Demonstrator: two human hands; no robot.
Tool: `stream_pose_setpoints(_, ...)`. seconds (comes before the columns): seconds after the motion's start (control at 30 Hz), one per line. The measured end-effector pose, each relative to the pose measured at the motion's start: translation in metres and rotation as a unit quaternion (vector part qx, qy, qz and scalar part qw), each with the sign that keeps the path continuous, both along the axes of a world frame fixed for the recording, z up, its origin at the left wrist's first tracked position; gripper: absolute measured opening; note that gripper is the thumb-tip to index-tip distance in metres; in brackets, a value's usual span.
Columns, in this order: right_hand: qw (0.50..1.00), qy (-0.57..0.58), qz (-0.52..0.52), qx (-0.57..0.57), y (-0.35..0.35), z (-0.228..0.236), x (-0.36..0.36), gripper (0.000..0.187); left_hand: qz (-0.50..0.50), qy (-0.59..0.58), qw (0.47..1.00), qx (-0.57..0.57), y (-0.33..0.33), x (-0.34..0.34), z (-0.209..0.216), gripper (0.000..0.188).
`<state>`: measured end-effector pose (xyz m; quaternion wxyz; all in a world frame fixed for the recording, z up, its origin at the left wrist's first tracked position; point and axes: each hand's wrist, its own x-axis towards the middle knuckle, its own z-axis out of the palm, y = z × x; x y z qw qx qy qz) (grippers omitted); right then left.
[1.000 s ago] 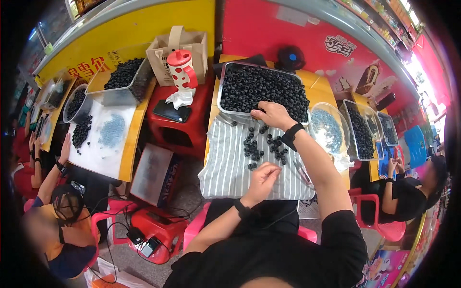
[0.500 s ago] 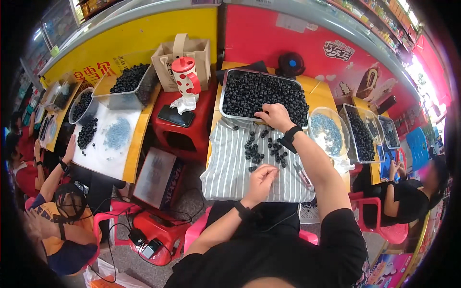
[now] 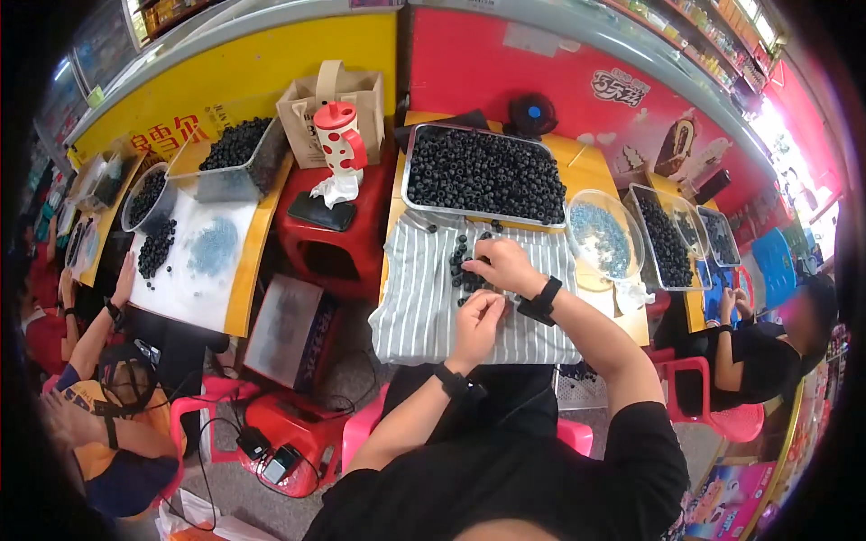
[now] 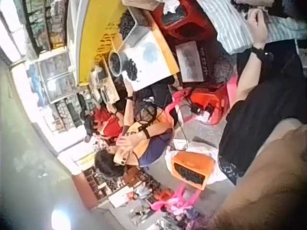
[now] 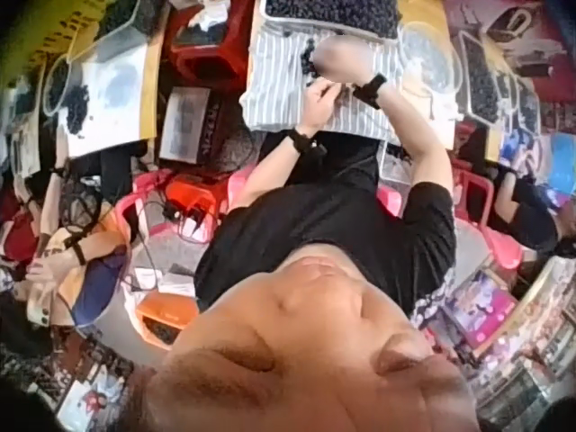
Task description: Sorting small black plastic components on a table and placing them into containers.
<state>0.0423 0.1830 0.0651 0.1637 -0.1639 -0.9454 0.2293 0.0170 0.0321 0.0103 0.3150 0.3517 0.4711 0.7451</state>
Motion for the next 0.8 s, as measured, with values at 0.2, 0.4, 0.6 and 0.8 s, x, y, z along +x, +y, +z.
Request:
stream_pose_setpoints(0.2,0.988,0.077,-0.051,-0.126,0.0,0.011,0.005,0.02,0.001,-0.128,0.992,0.006,0.0,0.003,0.004,0.013)
stream_pose_setpoints(0.4,0.944,0.134,-0.132,-0.272,0.005,0.024,0.031,0.016,-0.004,-0.113,0.994,-0.008,-0.001,0.002,-0.002,0.014)
stream_pose_setpoints(0.6,0.979,0.055,-0.117,-0.16,-0.008,0.026,0.095,0.011,0.01,-0.142,0.99,-0.01,0.0,0.005,-0.001,0.013)
stream_pose_setpoints(0.8,0.977,-0.006,-0.201,-0.07,-0.019,0.008,0.162,0.009,-0.005,-0.096,0.995,-0.007,-0.002,0.003,-0.005,0.013)
